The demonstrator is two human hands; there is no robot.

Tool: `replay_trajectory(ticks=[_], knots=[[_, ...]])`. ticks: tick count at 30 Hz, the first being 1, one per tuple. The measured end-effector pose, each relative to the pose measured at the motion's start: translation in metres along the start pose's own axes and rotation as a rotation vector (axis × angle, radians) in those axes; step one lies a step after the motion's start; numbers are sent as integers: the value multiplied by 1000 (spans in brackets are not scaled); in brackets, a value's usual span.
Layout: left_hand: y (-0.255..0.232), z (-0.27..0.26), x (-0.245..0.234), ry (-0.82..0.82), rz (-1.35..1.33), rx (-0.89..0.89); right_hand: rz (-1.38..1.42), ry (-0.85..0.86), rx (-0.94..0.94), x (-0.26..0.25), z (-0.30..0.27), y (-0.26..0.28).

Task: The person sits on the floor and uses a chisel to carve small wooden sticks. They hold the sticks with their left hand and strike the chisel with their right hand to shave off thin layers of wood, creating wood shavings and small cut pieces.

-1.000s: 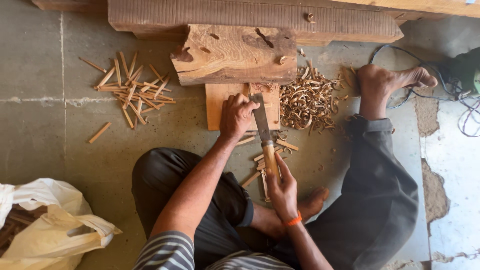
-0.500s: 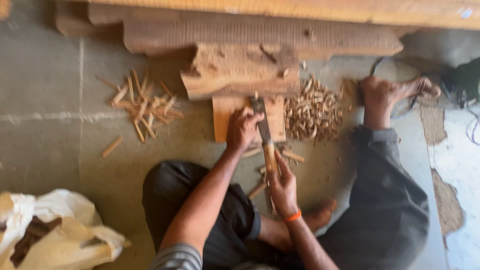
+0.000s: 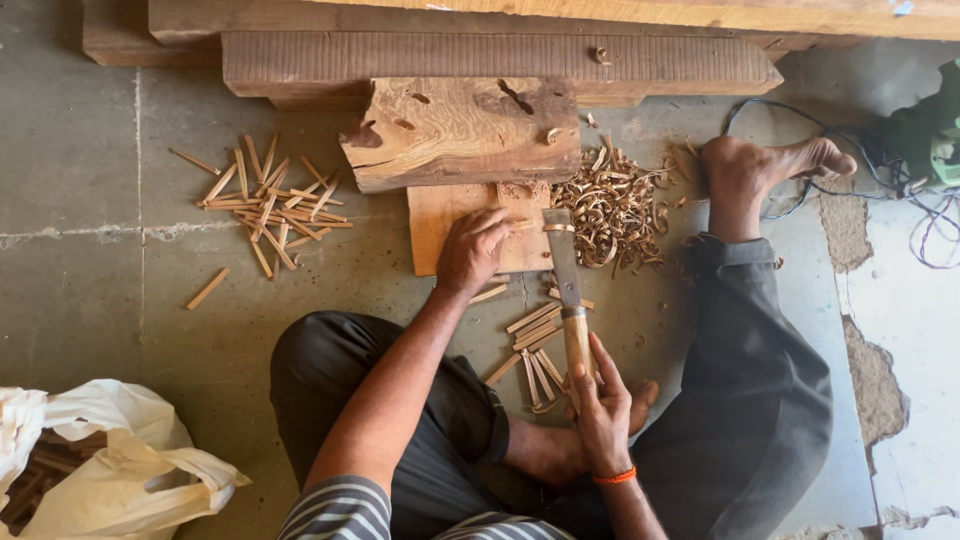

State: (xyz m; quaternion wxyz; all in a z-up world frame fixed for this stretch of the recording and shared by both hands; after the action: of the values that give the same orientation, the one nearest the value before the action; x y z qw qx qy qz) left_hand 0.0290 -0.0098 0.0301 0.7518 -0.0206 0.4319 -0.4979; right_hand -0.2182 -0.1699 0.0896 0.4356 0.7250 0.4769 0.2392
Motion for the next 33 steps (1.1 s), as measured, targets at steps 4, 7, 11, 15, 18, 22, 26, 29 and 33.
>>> replay_trajectory(ticks=[4, 7, 11, 15, 18, 22, 26, 29, 33], knots=[[-2, 3, -3, -26, 4, 11, 320, 126, 89, 7, -5, -5], [0, 5, -5, -51, -77, -58, 504, 182, 192, 14, -7, -6], [4, 6, -8, -92, -19, -86, 107, 76, 80, 19, -5, 3], [4, 5, -1, -86, 80, -51, -109, 66, 39, 23, -10, 4], [1, -1, -1, -84, 126, -31, -175, 54, 37, 20, -18, 2], [1, 3, -5, -64, 145, -62, -140, 65, 51, 22, -16, 5], [-6, 6, -12, -68, 104, -38, -149, 66, 69, 35, 0, 11], [-7, 12, -15, -77, 102, -36, -176, 60, 21, 47, 15, 15], [-7, 8, -15, -73, 107, -40, -209, 114, -234, 51, -2, 21]])
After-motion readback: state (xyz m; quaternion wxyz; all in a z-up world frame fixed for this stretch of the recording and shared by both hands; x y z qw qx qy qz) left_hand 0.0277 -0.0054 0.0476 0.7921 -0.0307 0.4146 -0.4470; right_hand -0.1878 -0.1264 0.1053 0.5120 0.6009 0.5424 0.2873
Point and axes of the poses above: each hand's wrist, its own z-axis towards the middle knuckle, its own x-axis out of the palm, y = z × x, the point moved 5 cm from there along z, towards the middle knuckle, and after that the axes turned 11 degrees about x, right-handed, at the moved point
